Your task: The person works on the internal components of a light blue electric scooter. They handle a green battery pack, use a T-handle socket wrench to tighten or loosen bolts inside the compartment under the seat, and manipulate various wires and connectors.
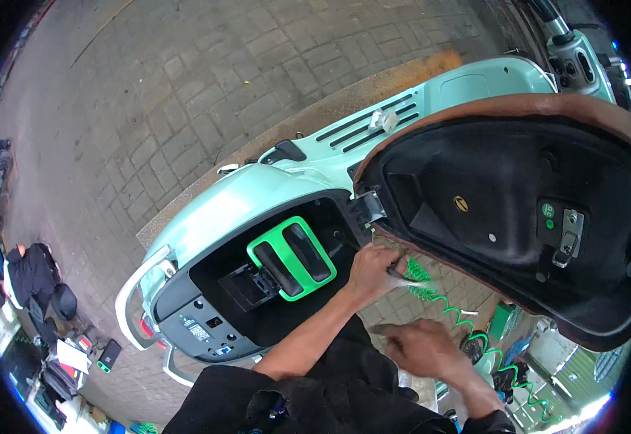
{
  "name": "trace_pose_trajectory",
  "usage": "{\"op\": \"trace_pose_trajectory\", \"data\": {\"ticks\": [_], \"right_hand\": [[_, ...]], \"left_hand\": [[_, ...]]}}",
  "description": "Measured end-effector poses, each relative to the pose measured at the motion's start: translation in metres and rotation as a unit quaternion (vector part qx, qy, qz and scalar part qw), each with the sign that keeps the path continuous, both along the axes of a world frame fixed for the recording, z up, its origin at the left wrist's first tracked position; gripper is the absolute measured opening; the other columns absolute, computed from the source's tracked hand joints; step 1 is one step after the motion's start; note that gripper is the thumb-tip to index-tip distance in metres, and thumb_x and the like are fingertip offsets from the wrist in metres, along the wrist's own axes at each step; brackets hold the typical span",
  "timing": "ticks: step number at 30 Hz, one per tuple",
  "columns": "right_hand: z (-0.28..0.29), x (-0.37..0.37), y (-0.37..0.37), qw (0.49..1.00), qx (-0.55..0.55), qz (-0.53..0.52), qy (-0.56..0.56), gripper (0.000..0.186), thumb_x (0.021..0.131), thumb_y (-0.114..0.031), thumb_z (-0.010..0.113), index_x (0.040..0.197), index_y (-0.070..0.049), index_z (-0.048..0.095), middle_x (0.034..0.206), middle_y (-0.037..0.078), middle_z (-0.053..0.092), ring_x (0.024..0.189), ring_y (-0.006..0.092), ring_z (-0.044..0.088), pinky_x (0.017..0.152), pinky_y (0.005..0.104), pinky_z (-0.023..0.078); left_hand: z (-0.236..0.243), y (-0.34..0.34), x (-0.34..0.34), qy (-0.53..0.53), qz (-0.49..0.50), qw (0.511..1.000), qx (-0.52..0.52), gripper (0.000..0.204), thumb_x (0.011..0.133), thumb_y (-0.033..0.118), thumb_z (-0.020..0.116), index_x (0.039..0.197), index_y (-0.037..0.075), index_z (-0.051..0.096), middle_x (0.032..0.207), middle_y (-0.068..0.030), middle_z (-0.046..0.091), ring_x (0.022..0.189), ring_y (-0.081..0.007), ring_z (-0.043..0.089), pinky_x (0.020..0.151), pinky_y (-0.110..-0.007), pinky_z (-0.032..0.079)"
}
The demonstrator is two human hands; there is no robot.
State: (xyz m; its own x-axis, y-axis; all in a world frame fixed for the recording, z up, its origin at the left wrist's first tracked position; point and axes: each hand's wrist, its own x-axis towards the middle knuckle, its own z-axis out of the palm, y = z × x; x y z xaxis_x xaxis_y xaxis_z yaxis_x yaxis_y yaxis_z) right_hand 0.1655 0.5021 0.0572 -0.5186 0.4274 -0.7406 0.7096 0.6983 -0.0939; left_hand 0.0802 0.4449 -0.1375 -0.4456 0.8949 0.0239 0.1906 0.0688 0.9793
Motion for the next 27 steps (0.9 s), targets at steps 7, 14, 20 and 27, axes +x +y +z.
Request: {"op": "trace_pose_trajectory", "data": {"ticks": [7,14,20,27], "right_hand": [[0.0,0.003,0.011,0.995,-0.062,-0.037,-0.07,0.029,0.088,-0.023,0.063,0.113,-0.013,0.072,0.079,0.019,0.071,0.074,0.0411,0.069,0.07,0.0554,0.052],[-0.002,-0.024,0.021,0.997,-0.019,-0.004,-0.074,0.049,0.09,-0.024,0.061,0.137,-0.011,0.061,0.083,0.019,0.073,0.08,0.0398,0.071,0.077,0.0513,0.056],[0.008,-0.043,0.009,0.996,-0.091,-0.017,0.012,0.039,0.087,-0.023,0.063,0.124,-0.011,0.067,0.084,0.019,0.072,0.081,0.0401,0.07,0.076,0.0525,0.055],[0.007,-0.048,-0.011,0.991,-0.11,-0.016,0.073,0.045,0.085,-0.019,0.063,0.129,-0.011,0.067,0.08,0.018,0.071,0.076,0.0387,0.069,0.074,0.0524,0.054]], "left_hand": [[-0.009,-0.014,0.005,-0.013,-0.031,0.999,-0.009,0.029,0.077,0.018,0.078,0.065,0.006,0.055,0.064,-0.0124,0.057,0.065,-0.0331,0.061,0.065,-0.043,0.044],[-0.005,-0.019,-0.005,-0.019,-0.021,0.999,0.016,0.018,0.084,0.018,0.073,0.072,0.007,0.064,0.065,-0.0108,0.059,0.067,-0.0302,0.063,0.065,-0.043,0.045],[-0.003,-0.02,-0.005,-0.039,-0.057,0.998,-0.011,0.023,0.077,0.015,0.076,0.068,0.005,0.057,0.066,-0.0116,0.056,0.071,-0.0323,0.062,0.066,-0.046,0.044],[-0.003,-0.018,-0.004,-0.02,-0.063,0.997,-0.036,0.019,0.079,0.015,0.074,0.072,0.004,0.06,0.071,-0.0151,0.06,0.074,-0.0359,0.063,0.073,-0.045,0.048]]}}
